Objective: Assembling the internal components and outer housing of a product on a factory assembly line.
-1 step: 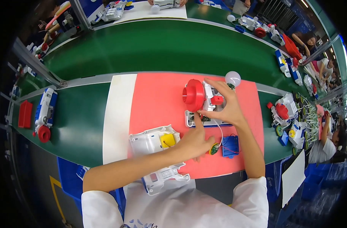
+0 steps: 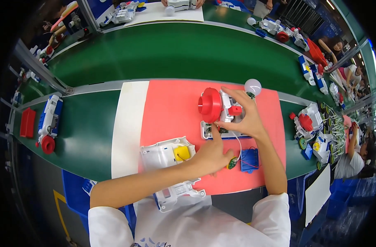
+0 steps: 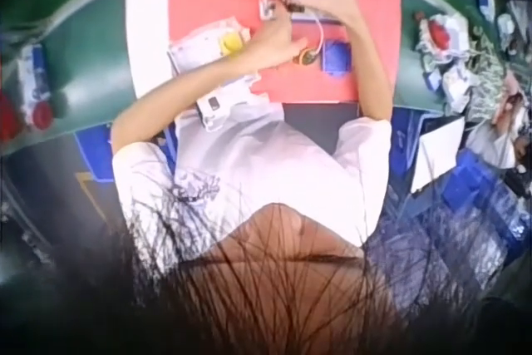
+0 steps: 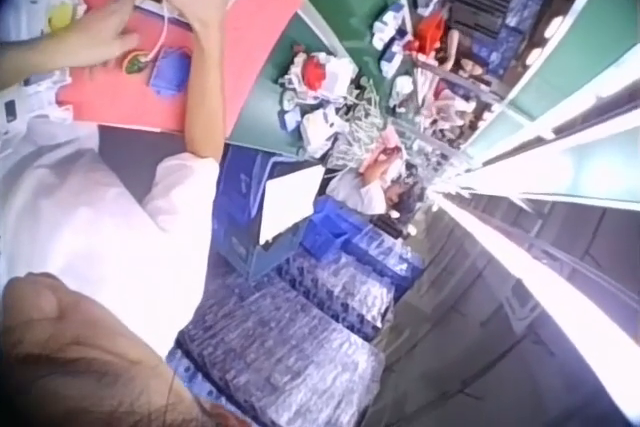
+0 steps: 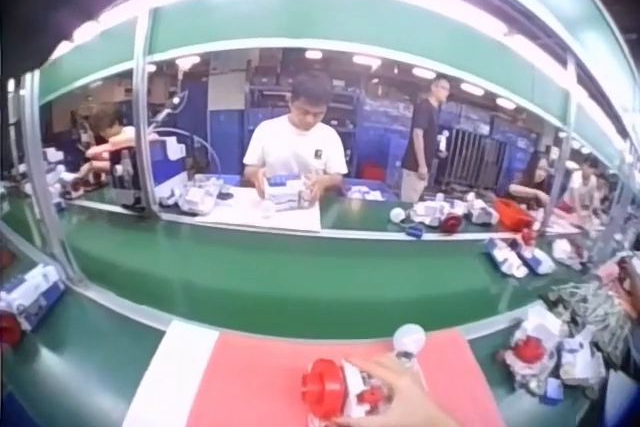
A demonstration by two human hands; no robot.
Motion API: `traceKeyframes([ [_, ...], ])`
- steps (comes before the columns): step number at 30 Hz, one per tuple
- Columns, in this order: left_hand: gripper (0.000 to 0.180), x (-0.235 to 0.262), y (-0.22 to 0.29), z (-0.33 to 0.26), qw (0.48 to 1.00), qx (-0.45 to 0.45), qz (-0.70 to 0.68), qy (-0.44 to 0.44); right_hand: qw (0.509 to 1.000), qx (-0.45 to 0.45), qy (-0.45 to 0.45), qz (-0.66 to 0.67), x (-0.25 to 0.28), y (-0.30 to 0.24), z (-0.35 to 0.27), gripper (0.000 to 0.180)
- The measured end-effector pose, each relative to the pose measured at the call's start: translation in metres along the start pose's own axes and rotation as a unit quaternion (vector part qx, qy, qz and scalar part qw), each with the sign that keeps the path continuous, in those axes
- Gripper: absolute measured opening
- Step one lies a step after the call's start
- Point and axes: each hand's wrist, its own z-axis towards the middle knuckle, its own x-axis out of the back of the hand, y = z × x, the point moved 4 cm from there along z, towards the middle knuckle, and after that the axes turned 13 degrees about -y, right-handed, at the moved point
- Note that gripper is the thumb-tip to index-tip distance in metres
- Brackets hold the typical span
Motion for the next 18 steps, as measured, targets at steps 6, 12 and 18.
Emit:
traceKeyframes([
  [6,0.08,-0.022,-0.026,0.001,0.909,-0.002,0.415,0.036,0.993,0.025,-0.074,-0.084,-0.01,-0.016,0.001,0.085],
  [12,0.059,-0.052,-0.008,0.002,0.826,0.168,0.534,0.073,0.987,0.019,-0.103,-0.119,-0.014,-0.018,0.004,0.084],
  [18,0.035,0.017,0.042,-0.047,0.874,-0.058,0.482,-0.004,0.981,0.035,-0.09,-0.166,-0.013,-0.022,0.011,0.083],
])
